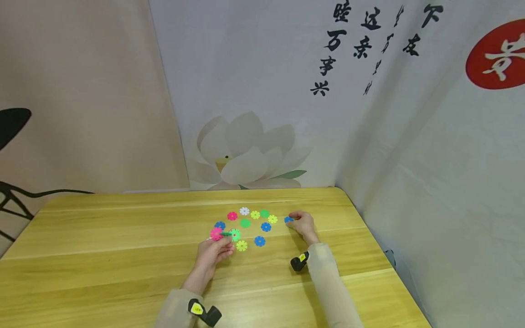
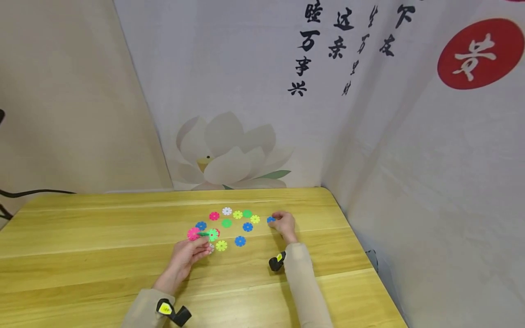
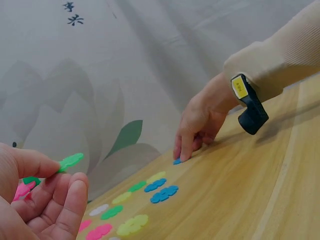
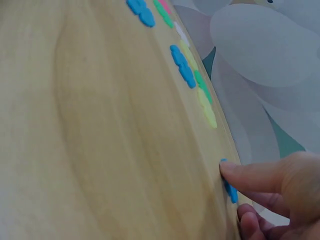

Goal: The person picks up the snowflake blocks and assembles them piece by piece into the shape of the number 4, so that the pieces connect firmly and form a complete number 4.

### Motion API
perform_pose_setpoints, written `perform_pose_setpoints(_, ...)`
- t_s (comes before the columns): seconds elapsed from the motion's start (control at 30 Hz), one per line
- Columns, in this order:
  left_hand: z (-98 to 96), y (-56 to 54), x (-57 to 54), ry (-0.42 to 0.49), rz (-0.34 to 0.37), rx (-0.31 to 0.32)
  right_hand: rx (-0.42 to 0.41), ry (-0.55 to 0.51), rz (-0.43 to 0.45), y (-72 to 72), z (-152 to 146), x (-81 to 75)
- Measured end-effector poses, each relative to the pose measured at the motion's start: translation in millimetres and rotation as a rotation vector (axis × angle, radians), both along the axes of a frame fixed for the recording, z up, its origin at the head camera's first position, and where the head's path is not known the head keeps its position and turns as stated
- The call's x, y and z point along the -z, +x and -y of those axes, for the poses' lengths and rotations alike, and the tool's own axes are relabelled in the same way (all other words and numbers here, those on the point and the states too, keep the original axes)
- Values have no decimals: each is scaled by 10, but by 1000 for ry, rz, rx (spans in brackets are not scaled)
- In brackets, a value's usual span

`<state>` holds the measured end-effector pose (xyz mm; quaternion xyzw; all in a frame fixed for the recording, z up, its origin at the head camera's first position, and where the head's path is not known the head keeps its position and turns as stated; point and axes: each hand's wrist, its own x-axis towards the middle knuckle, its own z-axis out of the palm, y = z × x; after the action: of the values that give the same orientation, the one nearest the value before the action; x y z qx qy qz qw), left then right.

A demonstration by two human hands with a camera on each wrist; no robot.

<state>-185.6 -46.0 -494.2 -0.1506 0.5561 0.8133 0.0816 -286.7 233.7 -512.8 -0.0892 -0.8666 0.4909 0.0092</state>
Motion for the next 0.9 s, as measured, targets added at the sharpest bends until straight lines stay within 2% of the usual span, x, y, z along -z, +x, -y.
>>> perform_pose_setpoints(0.37,-11,-11,-4,-12,-3,-15,-3,144,54,-24,6,-65)
perform_pose_setpoints(0.53,-12,-5,-7,-4,-12,-17,-10,173,67,-19,22,-104)
perform_pose_setpoints(0.9,-2,-21,-9,-18,-4,-20,-7,146,-27,33,-30,-21)
